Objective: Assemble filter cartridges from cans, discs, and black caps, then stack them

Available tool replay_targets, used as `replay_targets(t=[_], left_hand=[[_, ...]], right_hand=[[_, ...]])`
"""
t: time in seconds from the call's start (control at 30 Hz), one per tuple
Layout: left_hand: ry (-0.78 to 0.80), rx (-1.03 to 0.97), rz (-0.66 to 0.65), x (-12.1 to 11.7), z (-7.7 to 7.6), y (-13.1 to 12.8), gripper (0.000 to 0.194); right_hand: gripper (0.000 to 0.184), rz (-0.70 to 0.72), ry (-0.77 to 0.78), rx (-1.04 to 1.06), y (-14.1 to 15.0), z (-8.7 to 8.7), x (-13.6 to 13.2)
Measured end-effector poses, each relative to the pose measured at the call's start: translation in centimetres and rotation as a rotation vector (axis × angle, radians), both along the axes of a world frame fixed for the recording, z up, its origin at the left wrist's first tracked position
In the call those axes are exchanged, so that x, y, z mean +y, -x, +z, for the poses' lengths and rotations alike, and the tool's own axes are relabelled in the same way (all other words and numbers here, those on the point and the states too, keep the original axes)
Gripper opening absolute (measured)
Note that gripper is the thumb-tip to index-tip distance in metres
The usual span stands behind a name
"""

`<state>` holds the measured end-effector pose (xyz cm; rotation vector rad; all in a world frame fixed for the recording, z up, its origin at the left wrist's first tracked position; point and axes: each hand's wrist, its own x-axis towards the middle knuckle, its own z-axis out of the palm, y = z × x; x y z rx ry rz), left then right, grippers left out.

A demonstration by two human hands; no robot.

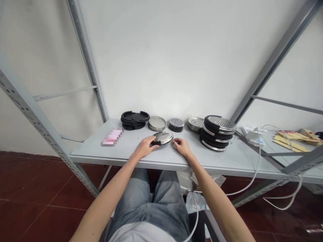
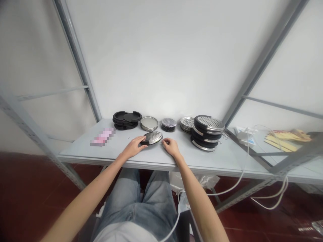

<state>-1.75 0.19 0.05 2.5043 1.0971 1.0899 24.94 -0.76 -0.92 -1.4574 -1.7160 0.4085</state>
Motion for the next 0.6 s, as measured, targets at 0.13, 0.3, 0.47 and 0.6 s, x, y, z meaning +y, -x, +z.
replay_targets(t=[0.13, 0.3, 0.47, 0.6], left_hand=[[0.001, 0.025, 0.024, -0.04, -0.01, -0.05, 0.054], [0.010, 0.039, 0.029, 0.13, -0.31, 0.01, 0.060], [0.002, 0.058, 0.019, 0.19, -0.32, 0.06, 0.067], [0.002, 0.054, 0.018, 0.15, -0.19, 0.07, 0.067]], right_hand=[[0.040, -0.063, -0.040, 0.156, -0.20, -0.12, 0.16], [0.042, -0.023, -0.022, 0.315, -0.33, -0.17, 0.19], [0.046, 0.017, 0.007, 0.393, -0.48, -0.04, 0.14], [0.047, 0.008, -0.011, 0.372, -0.61, -0.13, 0.26]])
